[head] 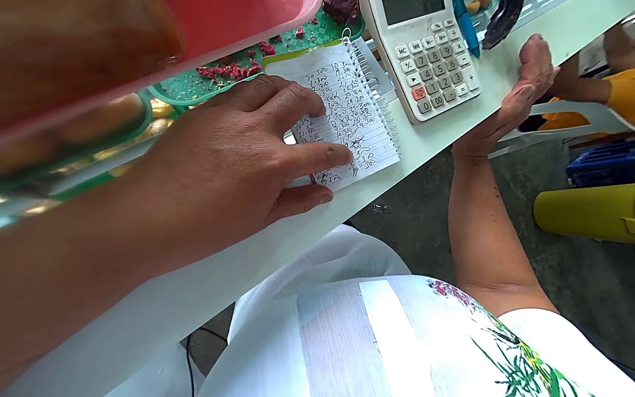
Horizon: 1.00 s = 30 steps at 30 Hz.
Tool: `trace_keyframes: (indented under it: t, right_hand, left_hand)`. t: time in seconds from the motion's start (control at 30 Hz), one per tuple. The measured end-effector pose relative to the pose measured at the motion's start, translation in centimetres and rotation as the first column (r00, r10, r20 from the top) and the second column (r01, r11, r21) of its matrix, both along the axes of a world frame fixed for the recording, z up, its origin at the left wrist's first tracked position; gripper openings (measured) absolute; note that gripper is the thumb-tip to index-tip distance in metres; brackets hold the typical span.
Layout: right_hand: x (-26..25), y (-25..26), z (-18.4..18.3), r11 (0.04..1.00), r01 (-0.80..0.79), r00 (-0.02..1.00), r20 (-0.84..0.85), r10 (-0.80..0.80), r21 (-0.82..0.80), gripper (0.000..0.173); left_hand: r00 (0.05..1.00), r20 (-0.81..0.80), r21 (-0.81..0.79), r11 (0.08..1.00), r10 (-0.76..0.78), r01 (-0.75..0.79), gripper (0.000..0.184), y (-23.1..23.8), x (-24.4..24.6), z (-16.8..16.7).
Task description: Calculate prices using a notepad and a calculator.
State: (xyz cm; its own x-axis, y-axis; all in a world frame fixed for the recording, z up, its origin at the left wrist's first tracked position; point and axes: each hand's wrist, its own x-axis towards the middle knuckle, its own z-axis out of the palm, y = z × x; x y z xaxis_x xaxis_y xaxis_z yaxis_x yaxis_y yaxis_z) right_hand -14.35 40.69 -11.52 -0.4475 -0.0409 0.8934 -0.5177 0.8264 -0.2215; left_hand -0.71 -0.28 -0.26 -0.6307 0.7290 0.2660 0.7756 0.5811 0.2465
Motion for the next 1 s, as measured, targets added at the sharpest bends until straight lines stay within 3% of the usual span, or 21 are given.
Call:
trace_keyframes:
  t: [0.67, 1.0]
  right_hand:
    - [-0.06, 0.00, -0.05, 1.000, -0.012, 1.000, 0.001, 0.012, -0.005, 0.068]
    - [0.14, -0.08, 0.11, 1.000, -0.011, 1.000, 0.018, 0.011, -0.011, 0.068]
  left_hand:
    - [1.000, 0.022, -0.007, 1.000, 0.017, -0.017, 0.047, 0.09, 0.20, 0.08]
    - [0.998, -0.015, 0.041, 0.998, 0.056, -0.055, 0.056, 0.44, 0.19, 0.01]
